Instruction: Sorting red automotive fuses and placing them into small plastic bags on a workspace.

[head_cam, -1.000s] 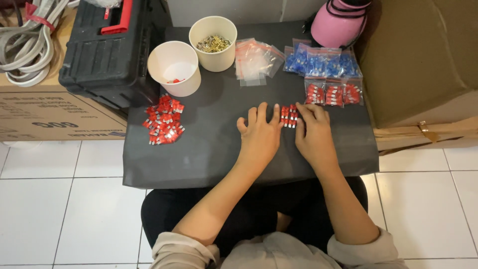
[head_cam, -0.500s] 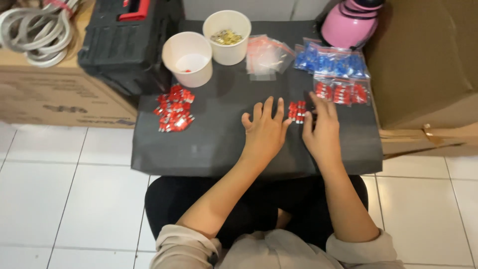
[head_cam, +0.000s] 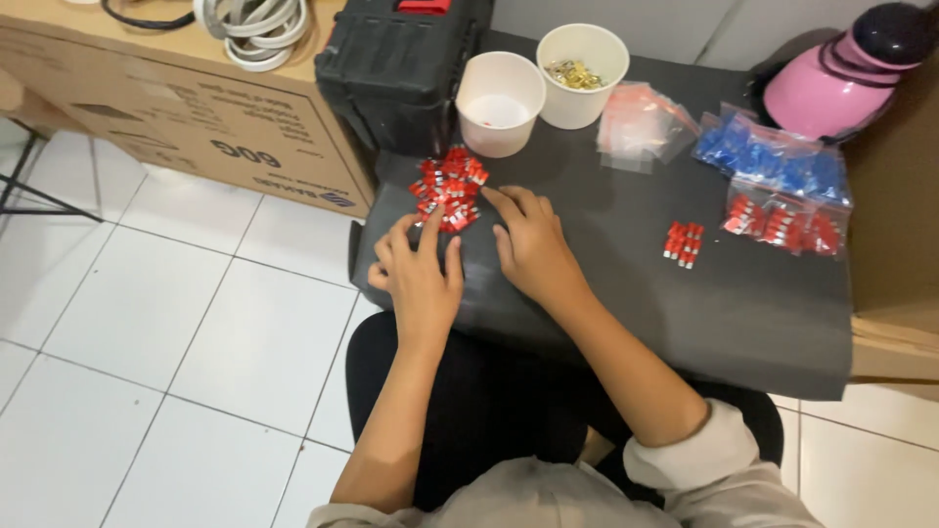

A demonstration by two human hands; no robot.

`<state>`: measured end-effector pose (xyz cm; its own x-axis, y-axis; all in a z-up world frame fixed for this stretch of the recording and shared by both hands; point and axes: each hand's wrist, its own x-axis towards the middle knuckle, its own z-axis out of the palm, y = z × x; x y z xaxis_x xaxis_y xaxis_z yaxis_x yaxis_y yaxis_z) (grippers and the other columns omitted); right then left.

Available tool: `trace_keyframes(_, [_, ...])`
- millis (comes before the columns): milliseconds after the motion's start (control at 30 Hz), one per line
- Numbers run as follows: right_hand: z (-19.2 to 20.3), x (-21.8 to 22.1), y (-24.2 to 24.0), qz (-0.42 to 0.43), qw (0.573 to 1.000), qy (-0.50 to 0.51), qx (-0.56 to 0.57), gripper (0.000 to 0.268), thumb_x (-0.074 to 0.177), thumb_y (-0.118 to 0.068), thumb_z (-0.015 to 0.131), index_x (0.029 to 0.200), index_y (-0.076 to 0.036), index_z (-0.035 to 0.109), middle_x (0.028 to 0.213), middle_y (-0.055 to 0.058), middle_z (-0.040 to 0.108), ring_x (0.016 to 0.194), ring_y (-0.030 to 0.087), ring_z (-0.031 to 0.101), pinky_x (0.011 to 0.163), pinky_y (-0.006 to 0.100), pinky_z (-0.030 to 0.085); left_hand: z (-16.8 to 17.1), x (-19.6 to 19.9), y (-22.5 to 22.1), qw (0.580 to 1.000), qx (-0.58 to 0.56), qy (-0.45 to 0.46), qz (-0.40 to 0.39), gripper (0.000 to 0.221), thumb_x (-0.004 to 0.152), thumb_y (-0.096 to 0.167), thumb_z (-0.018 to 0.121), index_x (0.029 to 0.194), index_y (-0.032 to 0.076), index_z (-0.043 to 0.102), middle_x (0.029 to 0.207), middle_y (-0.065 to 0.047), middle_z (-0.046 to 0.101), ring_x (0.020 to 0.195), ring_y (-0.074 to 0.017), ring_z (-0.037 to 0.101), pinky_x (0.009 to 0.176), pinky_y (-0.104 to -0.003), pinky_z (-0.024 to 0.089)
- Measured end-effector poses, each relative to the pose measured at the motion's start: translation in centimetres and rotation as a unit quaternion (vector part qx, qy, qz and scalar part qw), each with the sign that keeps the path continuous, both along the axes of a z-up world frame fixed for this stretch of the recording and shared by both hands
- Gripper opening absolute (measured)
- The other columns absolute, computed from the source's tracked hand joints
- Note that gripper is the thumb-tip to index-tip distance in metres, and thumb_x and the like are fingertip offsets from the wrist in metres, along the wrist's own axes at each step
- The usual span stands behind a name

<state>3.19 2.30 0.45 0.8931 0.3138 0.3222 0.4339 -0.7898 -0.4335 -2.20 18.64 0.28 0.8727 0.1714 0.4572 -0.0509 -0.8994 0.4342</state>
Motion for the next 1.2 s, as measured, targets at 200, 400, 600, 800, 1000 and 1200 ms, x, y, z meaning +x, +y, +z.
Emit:
trace_keyframes(200, [-2.2, 1.4, 0.8, 0.027, 0.997, -0.066, 0.036, 0.024, 0.095, -0.007, 0.062, 0.117, -0.015, 0.071, 0.113, 0.011, 0.065, 0.109, 0.033, 0.065, 0.096, 0.043, 0.050, 0.2, 1.0, -0.3, 0.998, 0.046, -0.043, 0.006, 0.015, 0.093, 0.041, 0.070, 0.106, 0.035, 0.075, 0.130, 0.002, 0.053, 0.121, -0.0310, 0.044, 0.085, -0.053, 0.031])
trace_keyframes(400, [-0.8, -0.4, 0.6, 0.002, 0.994, -0.101, 0.033, 0.010, 0.096, -0.009, 0.067, 0.105, -0.007, 0.072, 0.110, 0.015, 0.068, 0.108, 0.032, 0.068, 0.097, 0.040, 0.054, -1.3, 0.8, -0.2, 0.993, 0.063, -0.103, -0.007, 0.011, 0.093, 0.043, 0.073, 0.101, 0.036, 0.076, 0.123, 0.007, 0.057, 0.117, -0.0270, 0.048, 0.083, -0.048, 0.027])
trace_keyframes(600, [-2.3, 0.1, 0.1, 0.013, 0.988, -0.144, 0.057, 0.015, 0.091, -0.010, 0.075, 0.085, -0.007, 0.061, 0.105, 0.011, 0.070, 0.106, 0.030, 0.068, 0.093, 0.038, 0.056, -1.5, 1.2, -0.7, 0.992, 0.055, -0.103, -0.045, 0.012, 0.089, 0.045, 0.076, 0.096, 0.035, 0.074, 0.108, 0.009, 0.057, 0.111, -0.0242, 0.051, 0.079, -0.046, 0.030])
trace_keyframes(800, [-1.6, -0.2, -3.1, 0.021, 0.992, -0.100, 0.077, 0.013, 0.089, -0.008, 0.076, 0.086, -0.008, 0.064, 0.090, 0.009, 0.070, 0.097, 0.030, 0.070, 0.087, 0.039, 0.058, -1.0, 2.1, -2.9, 0.989, 0.042, -0.076, -0.123, 0.006, 0.091, 0.034, 0.072, 0.095, 0.031, 0.074, 0.098, 0.010, 0.063, 0.106, -0.0194, 0.056, 0.079, -0.042, 0.031])
trace_keyframes(1000, [-0.4, -4.8, -8.8, 0.005, 0.989, -0.125, 0.081, 0.013, 0.090, -0.005, 0.074, 0.103, -0.007, 0.074, 0.100, 0.014, 0.072, 0.102, 0.034, 0.070, 0.092, 0.044, 0.057, -0.7, 2.1, -6.9, 0.963, 0.050, -0.089, -0.250, 0.012, 0.096, 0.023, 0.063, 0.101, 0.027, 0.073, 0.102, 0.011, 0.069, 0.106, -0.0129, 0.060, 0.083, -0.039, 0.032])
trace_keyframes(1200, [-0.9, -9.5, -14.8, -0.105, 0.982, -0.140, 0.064, 0.013, 0.087, -0.008, 0.080, 0.100, -0.011, 0.078, 0.101, 0.008, 0.073, 0.102, 0.030, 0.070, 0.092, 0.040, 0.056, -2.8, 2.5, -12.0, 0.901, 0.024, -0.089, -0.424, 0.016, 0.095, 0.014, 0.062, 0.105, 0.019, 0.073, 0.105, 0.002, 0.070, 0.105, -0.0162, 0.066, 0.090, -0.036, 0.040])
